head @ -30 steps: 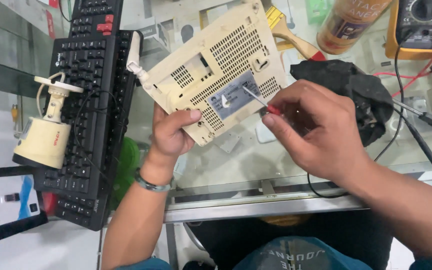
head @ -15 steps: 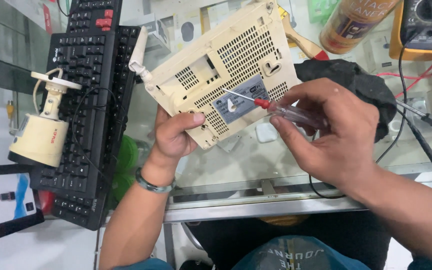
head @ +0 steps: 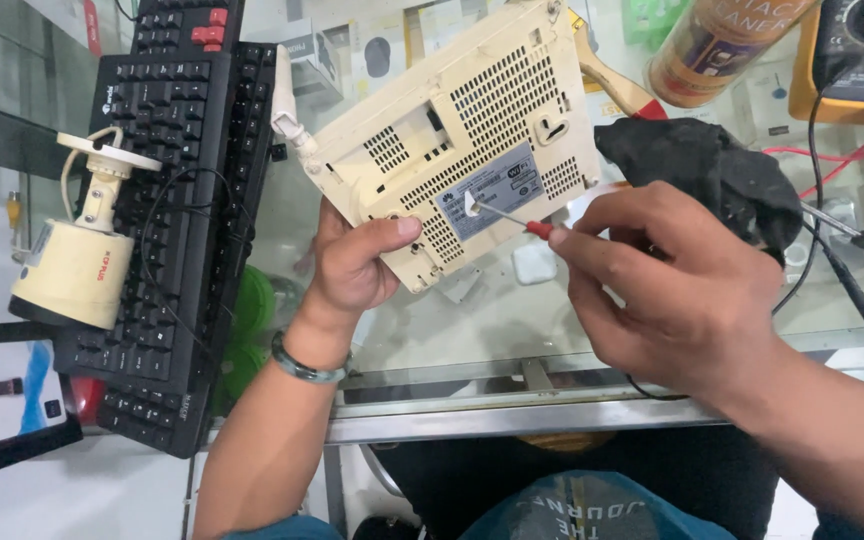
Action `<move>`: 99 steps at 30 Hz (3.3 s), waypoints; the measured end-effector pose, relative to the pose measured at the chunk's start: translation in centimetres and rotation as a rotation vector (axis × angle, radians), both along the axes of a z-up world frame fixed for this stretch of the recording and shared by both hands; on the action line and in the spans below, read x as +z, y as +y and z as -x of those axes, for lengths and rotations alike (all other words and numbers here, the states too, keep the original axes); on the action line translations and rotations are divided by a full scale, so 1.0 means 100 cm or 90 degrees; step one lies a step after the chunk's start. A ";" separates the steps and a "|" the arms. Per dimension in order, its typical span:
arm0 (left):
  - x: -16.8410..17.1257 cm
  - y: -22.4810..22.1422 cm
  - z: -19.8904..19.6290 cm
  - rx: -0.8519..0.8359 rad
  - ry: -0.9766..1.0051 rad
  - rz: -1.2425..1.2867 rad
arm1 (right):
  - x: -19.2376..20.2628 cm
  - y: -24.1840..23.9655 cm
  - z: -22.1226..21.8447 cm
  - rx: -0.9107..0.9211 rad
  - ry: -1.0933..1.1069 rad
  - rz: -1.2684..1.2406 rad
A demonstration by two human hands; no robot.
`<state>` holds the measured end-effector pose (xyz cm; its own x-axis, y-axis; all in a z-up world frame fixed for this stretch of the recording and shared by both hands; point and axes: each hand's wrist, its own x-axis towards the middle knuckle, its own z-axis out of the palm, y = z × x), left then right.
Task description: Cleaning the exterior of a router with spray and a cloth, brushing it, and then unscrewing the bottom panel.
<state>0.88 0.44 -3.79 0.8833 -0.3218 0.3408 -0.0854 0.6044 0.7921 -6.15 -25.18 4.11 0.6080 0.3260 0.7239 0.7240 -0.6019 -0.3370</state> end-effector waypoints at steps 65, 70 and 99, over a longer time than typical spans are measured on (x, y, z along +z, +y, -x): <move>-0.001 -0.010 0.003 -0.010 0.081 -0.016 | -0.015 -0.014 -0.004 0.175 0.074 0.134; 0.002 -0.010 0.006 -0.035 0.073 -0.012 | -0.002 -0.016 -0.010 0.180 0.001 0.143; 0.000 -0.002 0.015 -0.052 0.087 -0.017 | -0.001 0.005 0.008 0.239 -0.134 0.118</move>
<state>-0.63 0.24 -3.77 0.8914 -0.4018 0.2098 0.0728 0.5837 0.8087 -6.96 -24.71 4.02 0.2693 0.6303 0.7281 0.9442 -0.3216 -0.0709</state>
